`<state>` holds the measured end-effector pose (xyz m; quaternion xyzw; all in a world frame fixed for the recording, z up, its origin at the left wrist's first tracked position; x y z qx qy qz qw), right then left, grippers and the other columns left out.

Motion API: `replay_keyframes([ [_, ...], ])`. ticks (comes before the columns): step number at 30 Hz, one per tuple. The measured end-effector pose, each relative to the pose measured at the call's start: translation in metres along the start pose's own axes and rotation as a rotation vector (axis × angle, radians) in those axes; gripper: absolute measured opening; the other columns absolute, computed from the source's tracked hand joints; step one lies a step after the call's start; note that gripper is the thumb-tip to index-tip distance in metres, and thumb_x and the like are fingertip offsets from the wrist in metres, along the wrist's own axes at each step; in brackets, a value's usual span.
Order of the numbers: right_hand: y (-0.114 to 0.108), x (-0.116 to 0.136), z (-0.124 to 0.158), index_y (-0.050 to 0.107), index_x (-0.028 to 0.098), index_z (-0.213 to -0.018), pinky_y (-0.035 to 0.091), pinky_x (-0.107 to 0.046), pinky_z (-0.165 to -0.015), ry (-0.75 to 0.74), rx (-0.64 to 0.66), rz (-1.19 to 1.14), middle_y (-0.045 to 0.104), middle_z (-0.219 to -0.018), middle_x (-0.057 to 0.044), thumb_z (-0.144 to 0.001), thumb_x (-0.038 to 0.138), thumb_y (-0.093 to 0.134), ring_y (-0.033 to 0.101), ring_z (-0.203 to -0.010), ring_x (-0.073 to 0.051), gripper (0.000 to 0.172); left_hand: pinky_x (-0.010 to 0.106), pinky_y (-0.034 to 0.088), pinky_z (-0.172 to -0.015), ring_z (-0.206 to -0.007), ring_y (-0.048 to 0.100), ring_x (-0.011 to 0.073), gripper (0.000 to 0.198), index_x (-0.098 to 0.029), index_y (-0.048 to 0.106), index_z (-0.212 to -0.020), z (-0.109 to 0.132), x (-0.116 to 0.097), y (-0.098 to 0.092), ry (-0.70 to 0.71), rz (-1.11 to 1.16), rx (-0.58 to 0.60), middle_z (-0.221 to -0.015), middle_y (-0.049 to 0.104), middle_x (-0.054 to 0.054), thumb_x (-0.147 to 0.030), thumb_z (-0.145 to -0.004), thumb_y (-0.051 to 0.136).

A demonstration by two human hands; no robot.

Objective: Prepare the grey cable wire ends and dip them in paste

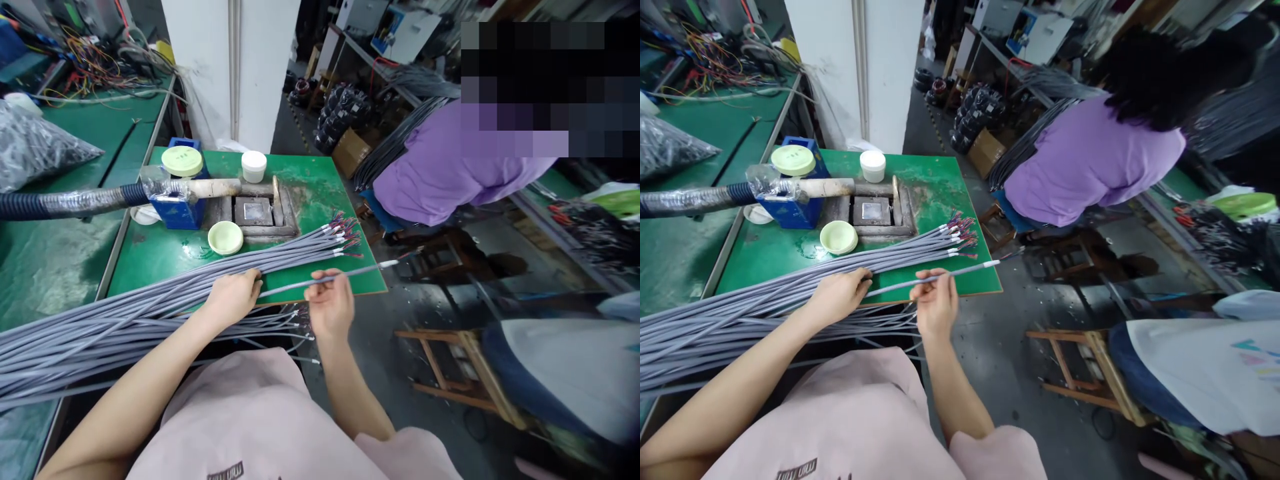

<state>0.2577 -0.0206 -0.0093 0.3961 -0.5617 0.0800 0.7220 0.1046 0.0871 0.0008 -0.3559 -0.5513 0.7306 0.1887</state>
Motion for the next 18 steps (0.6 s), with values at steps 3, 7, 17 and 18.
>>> replay_keyframes([
  [3, 0.005, 0.029, 0.016, 0.058, 0.020, -0.086, 0.036, -0.022, -0.041, -0.106, 0.187, 0.331, 0.060, -0.055, 0.003, -0.088, 0.047, 0.049, 0.046, -0.040, -0.009, 0.029, 0.035, 0.045, -0.066, -0.074, 0.068, 0.0277, 0.036, -0.016, 0.058, -0.117, 0.002, 0.002, 0.000, 0.008, 0.088, -0.013, -0.083, 0.072, 0.012, -0.032, -0.091, 0.039],
  [7, 0.029, 0.013, 0.046, 0.064, 0.017, -0.085, 0.035, -0.021, -0.043, 0.013, 0.611, 0.802, 0.057, -0.050, 0.003, -0.092, 0.040, 0.044, 0.044, -0.041, -0.008, 0.032, 0.026, 0.042, -0.062, -0.066, 0.062, 0.0167, 0.037, -0.017, 0.061, -0.118, 0.011, -0.003, 0.005, 0.097, 0.660, 0.064, -0.079, 0.070, 0.005, -0.035, -0.087, 0.049],
  [17, 0.065, -0.004, 0.075, 0.062, 0.018, -0.078, 0.039, -0.021, -0.051, -0.133, 0.935, 1.007, 0.058, -0.053, 0.003, -0.093, 0.032, 0.039, 0.052, -0.048, -0.009, 0.031, 0.019, 0.042, -0.053, -0.051, 0.052, 0.0066, 0.019, -0.014, 0.066, -0.073, 0.042, 0.027, 0.004, -0.183, 1.766, -0.183, -0.064, 0.065, 0.000, -0.029, -0.067, 0.075],
  [18, 0.066, -0.004, 0.076, 0.062, 0.018, -0.078, 0.039, -0.021, -0.052, -0.134, 0.944, 1.010, 0.058, -0.053, 0.003, -0.094, 0.032, 0.039, 0.052, -0.048, -0.009, 0.031, 0.018, 0.042, -0.051, -0.049, 0.051, 0.0060, 0.020, -0.014, 0.065, -0.072, 0.044, 0.030, 0.002, -0.203, 1.804, -0.214, -0.062, 0.065, 0.000, -0.029, -0.066, 0.076],
])
Point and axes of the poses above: each hand's wrist, its own z-axis away from the middle knuckle, its own y-axis out of the palm, x = y × z, the point moved 9 cm from there along -z, towards the middle knuckle
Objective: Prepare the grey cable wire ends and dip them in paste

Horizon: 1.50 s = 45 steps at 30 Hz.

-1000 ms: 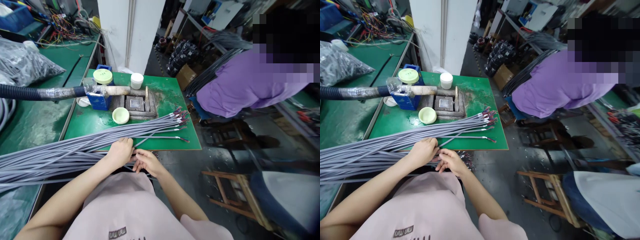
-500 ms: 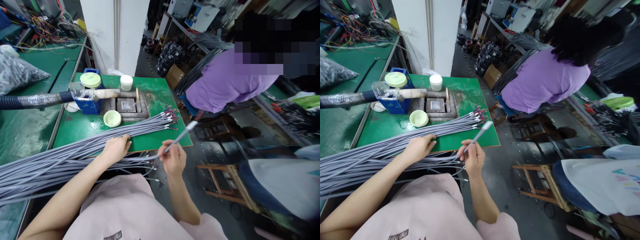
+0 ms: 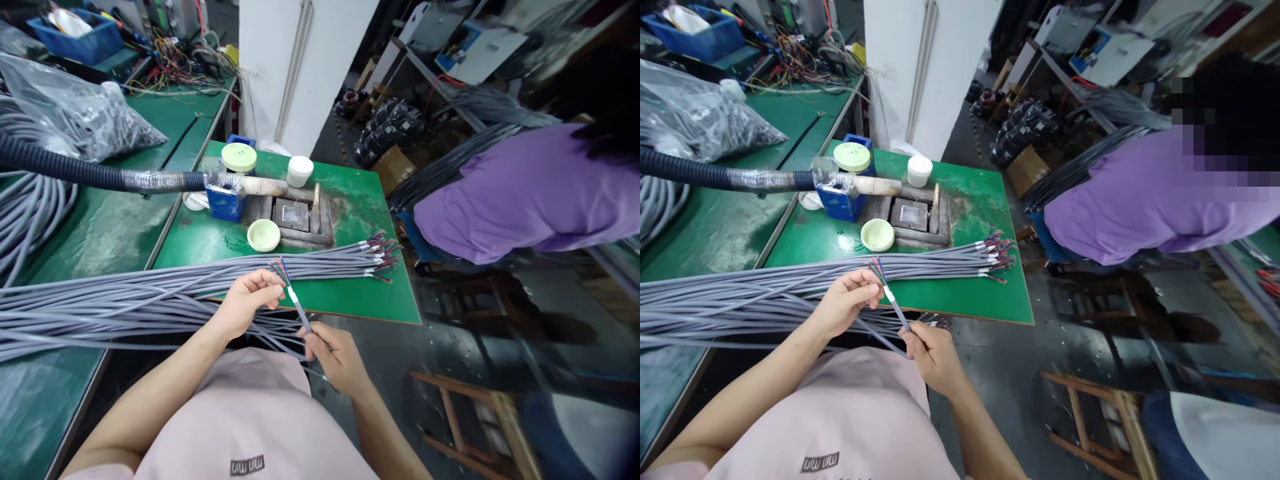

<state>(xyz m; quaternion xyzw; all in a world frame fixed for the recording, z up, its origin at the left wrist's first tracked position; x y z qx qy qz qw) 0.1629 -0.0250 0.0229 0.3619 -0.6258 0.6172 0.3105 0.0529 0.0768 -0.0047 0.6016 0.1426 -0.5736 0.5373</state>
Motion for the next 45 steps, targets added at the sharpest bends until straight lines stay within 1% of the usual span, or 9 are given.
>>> replay_keyframes([
  [10, -0.003, 0.000, -0.003, 0.063, 0.018, -0.080, 0.043, -0.023, -0.057, -0.022, -0.002, 0.033, 0.059, -0.056, 0.001, -0.093, 0.030, 0.041, 0.056, -0.054, -0.011, 0.028, 0.016, 0.042, -0.050, -0.049, 0.054, 0.0055, 0.023, -0.014, 0.060, -0.064, -0.002, -0.007, -0.002, 0.052, 0.170, -0.114, -0.058, 0.065, -0.002, -0.029, -0.064, 0.077],
  [13, -0.006, -0.005, -0.006, 0.065, 0.018, -0.095, 0.046, -0.025, -0.061, -0.002, -0.023, -0.017, 0.063, -0.062, 0.000, -0.091, 0.031, 0.047, 0.059, -0.060, -0.013, 0.023, 0.017, 0.041, -0.050, -0.049, 0.053, 0.0056, 0.023, -0.014, 0.059, -0.063, -0.001, -0.004, -0.003, 0.049, 0.165, -0.143, -0.057, 0.064, -0.002, -0.029, -0.063, 0.077],
  [18, -0.011, -0.009, -0.028, 0.056, 0.019, -0.123, 0.049, -0.026, -0.059, 0.057, -0.117, -0.245, 0.064, -0.063, 0.001, -0.085, 0.036, 0.057, 0.061, -0.058, -0.014, 0.042, 0.019, 0.042, -0.052, -0.052, 0.054, 0.0067, 0.020, -0.015, 0.061, -0.064, 0.001, 0.005, 0.009, 0.046, 0.092, -0.097, -0.061, 0.066, -0.001, -0.029, -0.065, 0.075],
  [23, -0.020, 0.008, -0.050, 0.071, 0.023, -0.103, 0.043, -0.022, -0.046, -0.012, -0.291, -0.165, 0.061, -0.060, 0.002, -0.085, 0.032, 0.057, 0.050, -0.045, -0.009, 0.024, 0.019, 0.041, -0.054, -0.053, 0.051, 0.0066, 0.019, -0.015, 0.061, -0.064, 0.003, 0.010, 0.013, 0.094, 0.104, -0.099, -0.058, 0.062, -0.003, -0.028, -0.066, 0.075],
  [27, -0.026, 0.028, -0.055, 0.074, 0.024, -0.094, 0.049, -0.027, -0.056, -0.183, -0.362, -0.108, 0.065, -0.071, -0.002, -0.086, 0.026, 0.057, 0.057, -0.061, -0.014, 0.019, 0.020, 0.041, -0.056, -0.056, 0.052, 0.0072, 0.018, -0.016, 0.062, -0.066, 0.005, 0.005, 0.007, 0.182, 0.139, -0.141, -0.061, 0.063, -0.003, -0.029, -0.068, 0.074],
  [33, -0.033, 0.047, -0.069, 0.073, 0.024, -0.086, 0.049, -0.031, -0.066, -0.341, -0.364, -0.039, 0.067, -0.075, -0.002, -0.083, 0.019, 0.060, 0.059, -0.070, -0.016, 0.014, 0.021, 0.042, -0.060, -0.058, 0.052, 0.0078, 0.018, -0.017, 0.065, -0.069, 0.002, 0.001, -0.002, 0.276, 0.154, -0.177, -0.065, 0.065, -0.002, -0.031, -0.069, 0.075],
  [40, -0.028, 0.053, -0.107, 0.067, 0.020, -0.071, 0.045, -0.028, -0.063, -0.318, -0.329, -0.011, 0.060, -0.070, 0.000, -0.083, 0.023, 0.060, 0.055, -0.066, -0.013, 0.014, 0.020, 0.042, -0.057, -0.058, 0.054, 0.0078, 0.018, -0.016, 0.063, -0.072, -0.011, 0.003, -0.011, 0.230, 0.281, -0.229, -0.066, 0.067, -0.001, -0.031, -0.071, 0.072],
  [42, -0.027, 0.052, -0.124, 0.064, 0.019, -0.067, 0.043, -0.027, -0.062, -0.312, -0.310, 0.060, 0.057, -0.067, 0.001, -0.083, 0.023, 0.059, 0.053, -0.064, -0.012, 0.017, 0.022, 0.042, -0.058, -0.059, 0.055, 0.0093, 0.015, -0.016, 0.063, -0.074, -0.010, -0.002, -0.012, 0.217, 0.159, -0.204, -0.068, 0.068, 0.000, -0.030, -0.074, 0.068],
  [45, -0.023, 0.040, -0.158, 0.062, 0.018, -0.062, 0.038, -0.025, -0.059, -0.245, -0.236, 0.232, 0.052, -0.062, 0.001, -0.082, 0.025, 0.058, 0.049, -0.059, -0.012, 0.021, 0.027, 0.044, -0.066, -0.067, 0.057, 0.0131, 0.009, -0.017, 0.065, -0.075, 0.000, -0.020, -0.010, 0.350, -0.303, -0.102, -0.072, 0.069, 0.002, -0.025, -0.078, 0.064],
])
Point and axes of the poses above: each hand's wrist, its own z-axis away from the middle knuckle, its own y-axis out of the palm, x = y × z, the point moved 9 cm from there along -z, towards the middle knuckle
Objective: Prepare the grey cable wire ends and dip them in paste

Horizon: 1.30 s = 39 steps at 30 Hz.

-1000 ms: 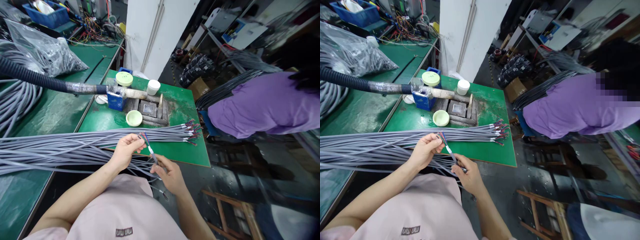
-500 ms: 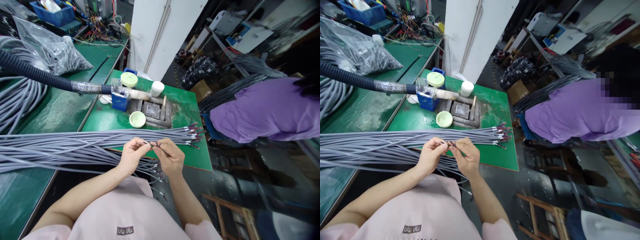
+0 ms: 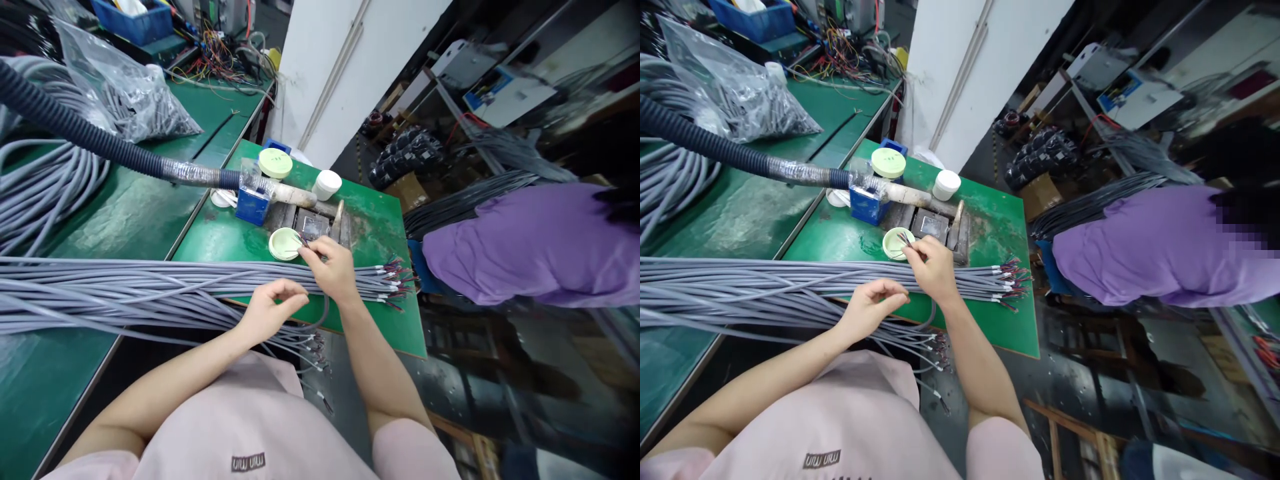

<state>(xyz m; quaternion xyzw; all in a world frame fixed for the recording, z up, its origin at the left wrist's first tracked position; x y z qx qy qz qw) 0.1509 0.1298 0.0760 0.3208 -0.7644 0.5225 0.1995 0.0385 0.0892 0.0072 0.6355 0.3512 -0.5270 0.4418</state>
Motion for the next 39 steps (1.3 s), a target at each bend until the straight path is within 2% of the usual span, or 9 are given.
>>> replay_keyframes([
  [3, 0.022, -0.025, -0.022, 0.061, 0.017, -0.058, 0.033, -0.025, -0.057, 0.053, 0.142, 0.185, 0.051, -0.060, 0.001, -0.081, 0.027, 0.056, 0.047, -0.057, -0.012, 0.025, 0.032, 0.042, -0.075, -0.074, 0.057, 0.0163, 0.010, -0.018, 0.067, -0.080, 0.013, -0.018, -0.004, 0.297, -0.461, 0.102, -0.077, 0.070, 0.004, -0.024, -0.084, 0.059],
  [5, 0.035, -0.038, -0.030, 0.063, 0.017, -0.059, 0.032, -0.026, -0.058, 0.079, 0.218, 0.311, 0.054, -0.061, 0.000, -0.081, 0.028, 0.055, 0.048, -0.059, -0.013, 0.026, 0.033, 0.040, -0.075, -0.076, 0.056, 0.0173, 0.013, -0.018, 0.066, -0.085, 0.019, -0.015, -0.012, 0.382, -0.657, 0.084, -0.081, 0.071, 0.004, -0.025, -0.087, 0.056],
  [9, 0.054, -0.050, -0.038, 0.069, 0.017, -0.067, 0.029, -0.027, -0.058, 0.095, 0.334, 0.532, 0.063, -0.071, -0.003, -0.083, 0.030, 0.052, 0.053, -0.064, -0.015, 0.027, 0.033, 0.039, -0.073, -0.077, 0.056, 0.0174, 0.014, -0.018, 0.065, -0.087, 0.022, -0.003, -0.026, 0.392, -0.823, 0.042, -0.082, 0.071, 0.003, -0.025, -0.089, 0.053],
  [15, 0.067, -0.049, -0.040, 0.072, 0.019, -0.074, 0.031, -0.027, -0.061, 0.080, 0.399, 0.660, 0.068, -0.080, -0.005, -0.086, 0.031, 0.049, 0.058, -0.070, -0.016, 0.029, 0.033, 0.038, -0.074, -0.078, 0.057, 0.0169, 0.012, -0.019, 0.064, -0.087, 0.021, 0.002, -0.030, 0.373, -0.830, 0.068, -0.081, 0.070, 0.003, -0.024, -0.089, 0.053],
  [18, 0.061, -0.047, -0.041, 0.072, 0.018, -0.074, 0.032, -0.027, -0.062, 0.075, 0.384, 0.638, 0.069, -0.080, -0.006, -0.085, 0.031, 0.049, 0.058, -0.071, -0.017, 0.029, 0.032, 0.038, -0.073, -0.077, 0.057, 0.0168, 0.012, -0.019, 0.064, -0.087, 0.021, 0.000, -0.031, 0.376, -0.827, 0.073, -0.081, 0.070, 0.003, -0.024, -0.089, 0.053],
  [22, 0.026, -0.054, -0.052, 0.072, 0.017, -0.073, 0.034, -0.026, -0.062, 0.109, 0.236, 0.578, 0.069, -0.077, -0.006, -0.083, 0.032, 0.050, 0.059, -0.069, -0.017, 0.029, 0.032, 0.038, -0.072, -0.077, 0.057, 0.0167, 0.011, -0.018, 0.064, -0.089, 0.024, -0.006, -0.035, 0.424, -0.836, 0.056, -0.082, 0.071, 0.003, -0.022, -0.088, 0.053],
  [27, -0.014, -0.097, -0.065, 0.073, 0.016, -0.070, 0.035, -0.027, -0.060, 0.295, 0.102, 0.637, 0.069, -0.069, -0.007, -0.079, 0.034, 0.053, 0.060, -0.066, -0.018, 0.029, 0.032, 0.040, -0.072, -0.077, 0.058, 0.0166, 0.010, -0.019, 0.064, -0.089, 0.023, -0.007, -0.043, 0.435, -0.833, 0.022, -0.082, 0.071, 0.003, -0.021, -0.088, 0.055],
  [33, -0.014, -0.145, -0.069, 0.076, 0.018, -0.079, 0.041, -0.028, -0.066, 0.478, 0.088, 0.733, 0.073, -0.080, -0.010, -0.079, 0.036, 0.054, 0.065, -0.076, -0.022, 0.028, 0.032, 0.042, -0.073, -0.077, 0.058, 0.0163, 0.010, -0.019, 0.064, -0.089, 0.020, -0.004, -0.045, 0.417, -0.821, 0.014, -0.082, 0.071, 0.003, -0.022, -0.088, 0.055],
  [39, -0.007, -0.160, -0.072, 0.077, 0.019, -0.081, 0.045, -0.030, -0.071, 0.511, 0.102, 0.755, 0.073, -0.084, -0.012, -0.078, 0.033, 0.054, 0.066, -0.082, -0.024, 0.026, 0.032, 0.042, -0.074, -0.077, 0.059, 0.0159, 0.012, -0.018, 0.065, -0.089, 0.019, -0.003, -0.045, 0.406, -0.828, 0.015, -0.082, 0.071, 0.003, -0.023, -0.088, 0.054],
])
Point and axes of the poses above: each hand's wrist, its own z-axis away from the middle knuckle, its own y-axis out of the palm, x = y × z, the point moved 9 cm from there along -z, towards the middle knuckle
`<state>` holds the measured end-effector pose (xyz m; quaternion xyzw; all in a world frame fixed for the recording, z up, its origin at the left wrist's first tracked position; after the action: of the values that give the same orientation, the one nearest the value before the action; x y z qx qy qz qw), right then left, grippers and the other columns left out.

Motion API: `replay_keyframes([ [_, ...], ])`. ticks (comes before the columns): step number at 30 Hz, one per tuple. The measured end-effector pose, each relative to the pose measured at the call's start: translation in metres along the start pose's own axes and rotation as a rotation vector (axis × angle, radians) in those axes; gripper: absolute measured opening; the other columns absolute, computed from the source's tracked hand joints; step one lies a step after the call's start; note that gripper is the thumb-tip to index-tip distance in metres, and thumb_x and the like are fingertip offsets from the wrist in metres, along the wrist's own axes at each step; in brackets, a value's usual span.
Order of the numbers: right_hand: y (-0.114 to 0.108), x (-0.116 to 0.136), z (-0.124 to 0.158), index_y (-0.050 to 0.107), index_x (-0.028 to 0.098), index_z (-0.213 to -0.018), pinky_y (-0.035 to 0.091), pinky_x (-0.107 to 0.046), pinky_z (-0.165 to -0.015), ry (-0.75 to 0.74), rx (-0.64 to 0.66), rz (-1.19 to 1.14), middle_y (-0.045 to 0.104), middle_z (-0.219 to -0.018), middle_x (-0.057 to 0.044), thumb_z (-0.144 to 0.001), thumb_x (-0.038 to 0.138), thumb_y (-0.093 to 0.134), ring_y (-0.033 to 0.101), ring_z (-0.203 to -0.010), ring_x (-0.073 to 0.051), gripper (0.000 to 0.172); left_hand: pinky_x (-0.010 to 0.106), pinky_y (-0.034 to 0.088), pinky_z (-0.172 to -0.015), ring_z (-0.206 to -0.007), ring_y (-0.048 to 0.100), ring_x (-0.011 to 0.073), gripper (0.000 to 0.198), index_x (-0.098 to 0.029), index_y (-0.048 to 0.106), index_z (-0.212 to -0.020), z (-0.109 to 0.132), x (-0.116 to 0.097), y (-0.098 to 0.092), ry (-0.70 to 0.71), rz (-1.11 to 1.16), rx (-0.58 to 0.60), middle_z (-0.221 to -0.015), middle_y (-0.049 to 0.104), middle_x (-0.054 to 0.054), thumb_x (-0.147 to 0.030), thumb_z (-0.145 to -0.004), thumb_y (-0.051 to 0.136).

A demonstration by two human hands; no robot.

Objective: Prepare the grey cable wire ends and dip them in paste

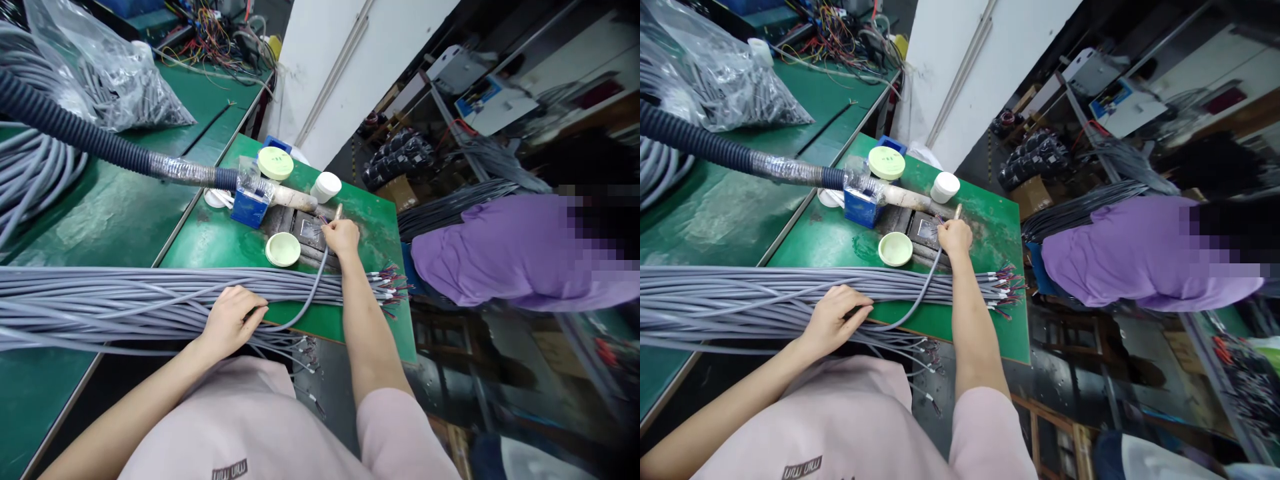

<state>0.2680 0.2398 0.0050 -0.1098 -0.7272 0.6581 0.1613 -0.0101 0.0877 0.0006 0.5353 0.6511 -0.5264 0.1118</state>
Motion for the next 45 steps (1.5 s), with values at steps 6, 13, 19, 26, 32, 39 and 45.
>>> replay_keyframes([
  [6, 0.003, 0.001, -0.001, 0.077, 0.018, -0.082, 0.046, -0.031, -0.072, -0.002, 0.015, 0.012, 0.073, -0.085, -0.014, -0.078, 0.032, 0.054, 0.066, -0.083, -0.026, 0.027, 0.032, 0.042, -0.073, -0.077, 0.059, 0.0163, 0.011, -0.018, 0.065, -0.089, -0.001, 0.000, 0.001, -0.003, 0.000, 0.015, -0.082, 0.071, 0.003, -0.022, -0.088, 0.054],
  [13, 0.008, 0.003, -0.001, 0.076, 0.019, -0.079, 0.045, -0.031, -0.073, 0.004, 0.026, 0.003, 0.072, -0.085, -0.014, -0.077, 0.031, 0.054, 0.066, -0.084, -0.025, 0.025, 0.032, 0.041, -0.073, -0.078, 0.059, 0.0168, 0.012, -0.019, 0.065, -0.090, -0.001, 0.001, 0.003, -0.006, -0.008, 0.030, -0.082, 0.071, 0.003, -0.022, -0.088, 0.054],
  [19, -0.012, 0.000, 0.007, 0.074, 0.016, -0.071, 0.041, -0.027, -0.064, -0.011, -0.005, -0.065, 0.069, -0.071, -0.009, -0.076, 0.032, 0.055, 0.063, -0.072, -0.021, 0.026, 0.032, 0.041, -0.073, -0.077, 0.058, 0.0165, 0.012, -0.019, 0.065, -0.089, 0.000, 0.003, 0.003, -0.004, -0.003, 0.024, -0.082, 0.071, 0.003, -0.022, -0.088, 0.054],
  [26, -0.067, 0.022, 0.088, 0.055, 0.016, -0.050, 0.028, -0.024, -0.048, -0.204, 0.007, -0.798, 0.041, -0.045, 0.005, -0.073, 0.036, 0.060, 0.037, -0.046, -0.009, 0.031, 0.033, 0.045, -0.074, -0.074, 0.061, 0.0163, 0.009, -0.019, 0.068, -0.082, -0.006, 0.007, -0.001, -0.166, 0.379, -0.097, -0.078, 0.070, 0.004, -0.024, -0.083, 0.060],
  [32, -0.070, 0.053, 0.160, 0.057, 0.018, -0.054, 0.035, -0.024, -0.053, -0.243, 0.087, -1.044, 0.049, -0.052, 0.004, -0.076, 0.032, 0.062, 0.043, -0.051, -0.010, 0.027, 0.028, 0.050, -0.074, -0.076, 0.063, 0.0132, 0.038, -0.018, 0.064, -0.099, -0.021, 0.007, 0.049, -0.496, 1.246, -0.118, -0.084, 0.070, 0.003, -0.025, -0.065, 0.078],
  [39, -0.066, 0.061, 0.181, 0.062, 0.018, -0.058, 0.038, -0.024, -0.051, -0.239, 0.148, -1.150, 0.055, -0.053, 0.003, -0.077, 0.031, 0.062, 0.048, -0.051, -0.011, 0.023, 0.021, 0.044, -0.056, -0.054, 0.053, 0.0067, 0.028, -0.017, 0.063, -0.076, -0.028, -0.008, 0.059, -0.607, 1.474, -0.300, -0.061, 0.060, -0.005, -0.031, -0.059, 0.081],
  [45, -0.047, 0.057, 0.196, 0.063, 0.021, -0.100, 0.035, -0.020, -0.042, -0.189, 0.304, -1.362, 0.055, -0.054, 0.006, -0.081, 0.038, 0.060, 0.044, -0.041, -0.007, 0.025, 0.024, 0.045, -0.060, -0.058, 0.054, 0.0087, 0.012, -0.020, 0.068, -0.073, -0.028, -0.010, 0.024, -0.402, 1.127, -0.453, -0.066, 0.062, -0.002, -0.028, -0.068, 0.075],
])
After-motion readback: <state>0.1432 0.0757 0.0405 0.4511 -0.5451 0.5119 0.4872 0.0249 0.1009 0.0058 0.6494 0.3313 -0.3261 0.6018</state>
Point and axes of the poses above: each hand's wrist, its own z-axis away from the middle knuckle, its own y-axis out of the palm, x = y × z, the point moved 9 cm from there along -z, towards the middle knuckle
